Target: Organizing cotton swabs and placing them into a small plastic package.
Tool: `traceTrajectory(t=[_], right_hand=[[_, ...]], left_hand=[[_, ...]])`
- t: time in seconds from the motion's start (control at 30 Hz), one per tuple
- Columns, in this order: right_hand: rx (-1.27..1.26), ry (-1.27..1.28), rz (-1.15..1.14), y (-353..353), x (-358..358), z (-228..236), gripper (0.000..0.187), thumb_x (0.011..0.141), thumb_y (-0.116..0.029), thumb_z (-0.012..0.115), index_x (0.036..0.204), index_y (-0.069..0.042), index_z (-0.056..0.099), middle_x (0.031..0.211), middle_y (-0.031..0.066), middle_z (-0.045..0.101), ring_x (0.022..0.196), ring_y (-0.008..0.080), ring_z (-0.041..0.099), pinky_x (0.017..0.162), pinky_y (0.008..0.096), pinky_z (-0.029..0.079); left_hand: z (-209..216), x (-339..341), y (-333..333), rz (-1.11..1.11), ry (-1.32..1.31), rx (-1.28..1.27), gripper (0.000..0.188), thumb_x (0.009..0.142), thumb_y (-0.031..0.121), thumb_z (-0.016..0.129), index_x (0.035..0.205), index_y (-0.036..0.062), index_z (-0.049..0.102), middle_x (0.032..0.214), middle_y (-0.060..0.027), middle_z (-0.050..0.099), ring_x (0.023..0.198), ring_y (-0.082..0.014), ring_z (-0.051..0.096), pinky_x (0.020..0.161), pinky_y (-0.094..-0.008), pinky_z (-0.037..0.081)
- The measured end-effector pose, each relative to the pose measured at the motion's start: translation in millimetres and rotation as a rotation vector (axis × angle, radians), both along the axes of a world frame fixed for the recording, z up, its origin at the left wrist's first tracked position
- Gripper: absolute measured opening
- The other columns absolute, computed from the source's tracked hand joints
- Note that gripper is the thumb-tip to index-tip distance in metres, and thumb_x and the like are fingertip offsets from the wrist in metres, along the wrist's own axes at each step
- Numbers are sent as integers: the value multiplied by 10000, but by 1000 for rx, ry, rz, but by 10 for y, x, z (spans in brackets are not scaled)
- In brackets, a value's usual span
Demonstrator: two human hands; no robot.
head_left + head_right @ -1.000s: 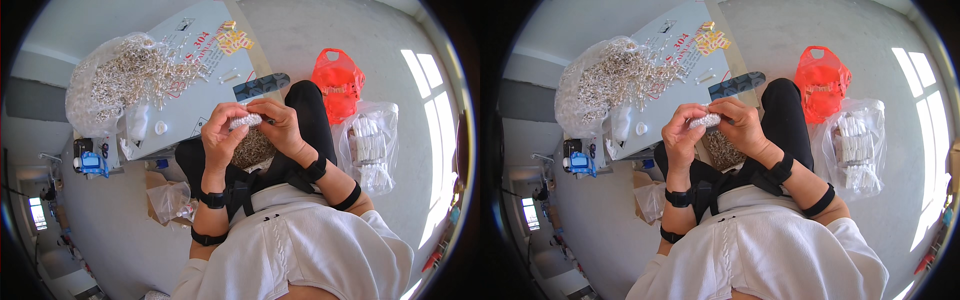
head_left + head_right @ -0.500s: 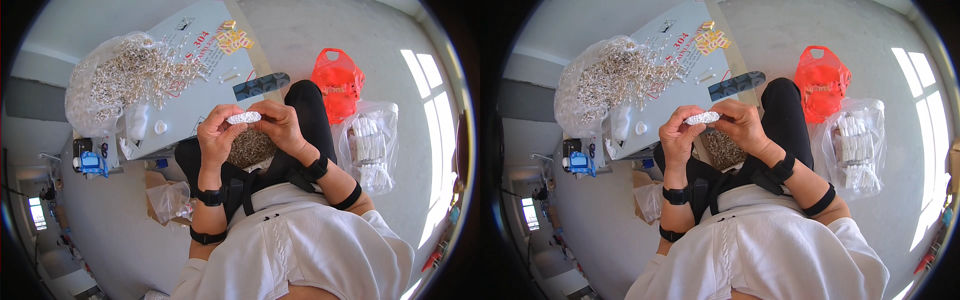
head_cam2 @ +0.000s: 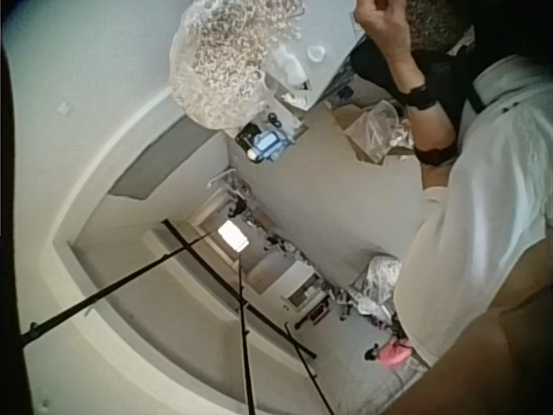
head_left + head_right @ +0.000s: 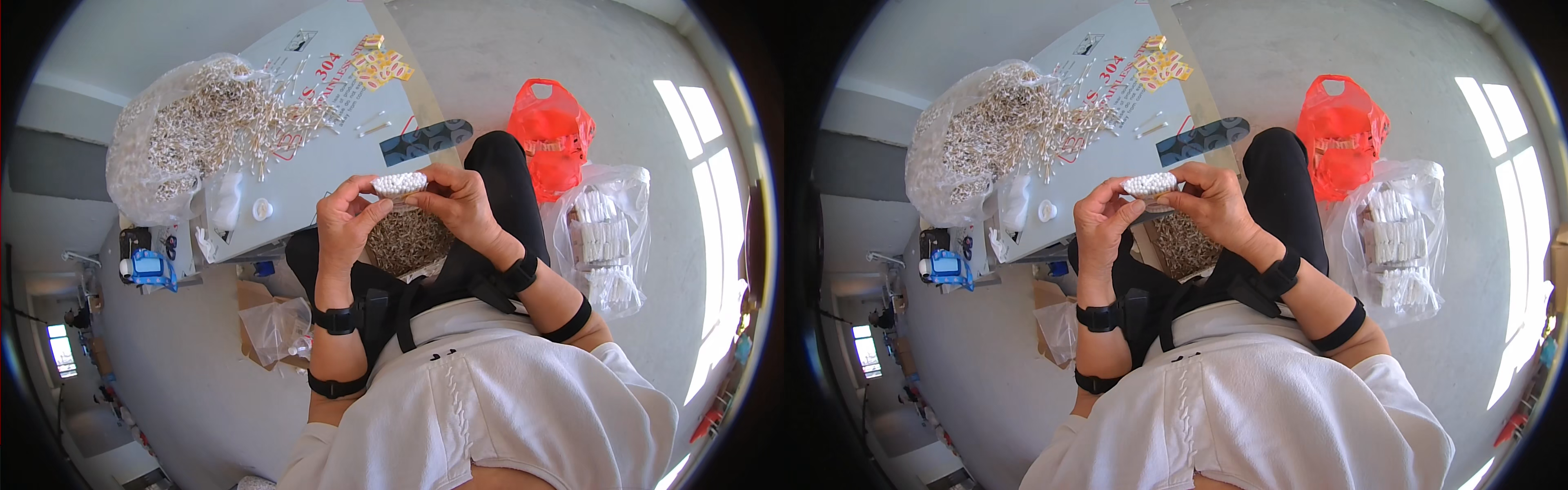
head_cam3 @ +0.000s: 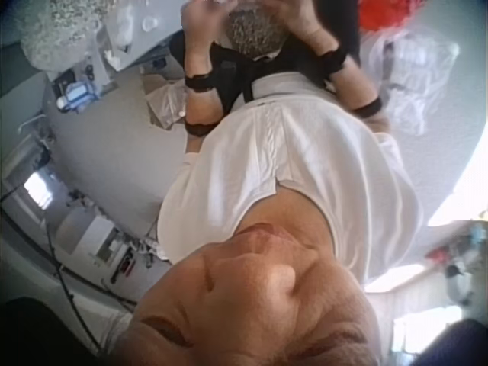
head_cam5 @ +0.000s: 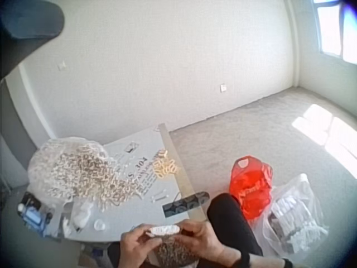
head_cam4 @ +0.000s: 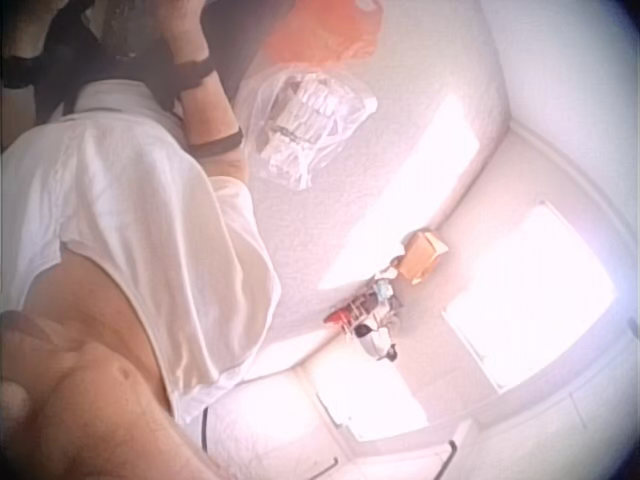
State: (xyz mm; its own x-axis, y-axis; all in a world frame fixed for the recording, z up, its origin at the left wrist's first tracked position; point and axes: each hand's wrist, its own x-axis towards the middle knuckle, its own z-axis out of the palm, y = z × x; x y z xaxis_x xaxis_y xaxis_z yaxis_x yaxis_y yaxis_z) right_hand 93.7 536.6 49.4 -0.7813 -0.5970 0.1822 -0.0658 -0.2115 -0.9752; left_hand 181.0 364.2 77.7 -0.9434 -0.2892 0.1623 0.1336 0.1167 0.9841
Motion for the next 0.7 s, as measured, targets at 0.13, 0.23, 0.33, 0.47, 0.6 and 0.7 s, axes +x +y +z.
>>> traceTrajectory(t=[0.13,0.23,0.33,0.47,0.6,0.7], right_hand=[[22,-30,15,-5,0,19,168,853,-36,723,994,30,660,849,4,666,783,41,576,704,203,486],[3,-236,33,-23,-40,37,222,843,-67,739,1007,47,643,802,25,664,687,44,558,611,206,456],[-70,-522,35,-65,-103,-41,292,824,-92,757,1032,53,612,761,54,650,558,44,528,477,205,390],[-97,-728,5,-71,-116,-126,271,871,-77,695,1086,56,597,901,111,680,730,139,672,621,245,538],[-106,-784,-44,-122,-78,-147,201,893,-101,671,1054,13,632,779,65,656,556,68,575,440,202,418],[-56,-765,170,-1,-122,-31,203,910,-86,641,1087,11,646,872,82,666,616,65,590,544,191,470]], left_hand=[[-42,4,15,31,-12,-6,234,839,14,720,1057,-39,657,880,-29,675,692,-51,604,632,-185,485],[-19,-4,54,57,-79,128,244,849,4,698,1086,-31,653,915,-52,675,730,-70,617,649,-194,490],[-14,-45,145,95,-62,256,297,833,-23,679,1128,-3,650,1058,-90,655,855,-108,630,702,-225,505],[28,-34,131,105,115,-459,412,753,-57,700,1143,74,673,1269,-97,577,1023,-181,611,811,-295,522],[59,-70,191,1,247,-675,421,720,-51,732,1110,104,695,1196,-68,629,1022,-219,617,854,-307,510],[-93,-46,168,-38,164,-305,374,731,-37,756,1083,74,700,1089,-48,666,987,-171,626,827,-265,507]])
